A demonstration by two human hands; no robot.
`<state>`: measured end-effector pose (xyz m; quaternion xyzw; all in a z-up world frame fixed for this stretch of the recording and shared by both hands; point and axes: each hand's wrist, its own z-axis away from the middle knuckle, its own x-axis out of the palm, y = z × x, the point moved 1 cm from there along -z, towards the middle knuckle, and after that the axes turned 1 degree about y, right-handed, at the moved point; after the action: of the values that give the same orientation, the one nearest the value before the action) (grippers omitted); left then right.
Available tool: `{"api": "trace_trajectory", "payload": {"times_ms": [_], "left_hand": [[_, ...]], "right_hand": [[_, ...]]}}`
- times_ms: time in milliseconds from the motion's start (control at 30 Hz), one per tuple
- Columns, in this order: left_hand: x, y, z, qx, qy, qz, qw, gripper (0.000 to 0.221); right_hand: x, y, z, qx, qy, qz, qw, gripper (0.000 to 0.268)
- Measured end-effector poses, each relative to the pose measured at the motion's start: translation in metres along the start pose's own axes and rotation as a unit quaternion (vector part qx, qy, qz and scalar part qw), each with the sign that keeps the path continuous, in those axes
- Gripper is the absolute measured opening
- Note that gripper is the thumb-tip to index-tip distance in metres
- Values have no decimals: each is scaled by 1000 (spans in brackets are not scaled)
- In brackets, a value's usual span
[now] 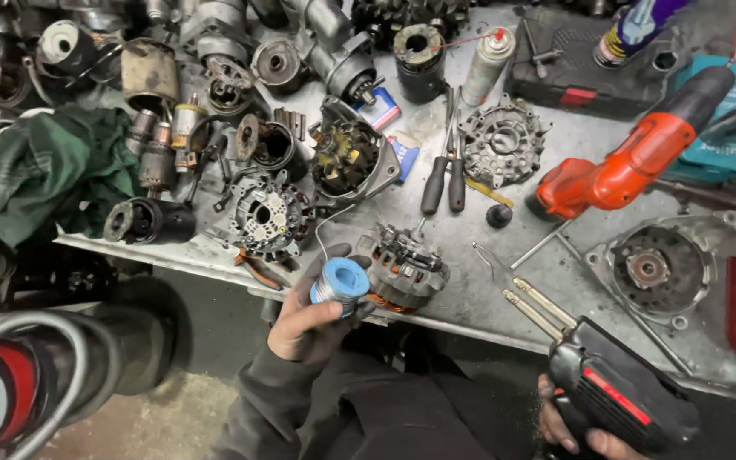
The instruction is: Soldering wires onto a car alternator component on a workbench.
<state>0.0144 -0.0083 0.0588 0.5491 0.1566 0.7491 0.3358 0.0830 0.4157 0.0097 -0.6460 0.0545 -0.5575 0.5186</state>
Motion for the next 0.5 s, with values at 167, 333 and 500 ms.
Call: {"api": "trace_trajectory", "payload": {"times_ms": [167,333,500], "left_hand": [[-26,-8,1,48,-39,43,997,73],[-62,-4,-6,12,-81,125,989,71],[-67,10,-20,27,-115,35,992,71]], "right_hand": [[-14,-5,-27,73,-115,56,989,79],[-11,35,-23,75,-137,26,987,75],[9,73,-17,-42,-55,-9,998,78]]}}
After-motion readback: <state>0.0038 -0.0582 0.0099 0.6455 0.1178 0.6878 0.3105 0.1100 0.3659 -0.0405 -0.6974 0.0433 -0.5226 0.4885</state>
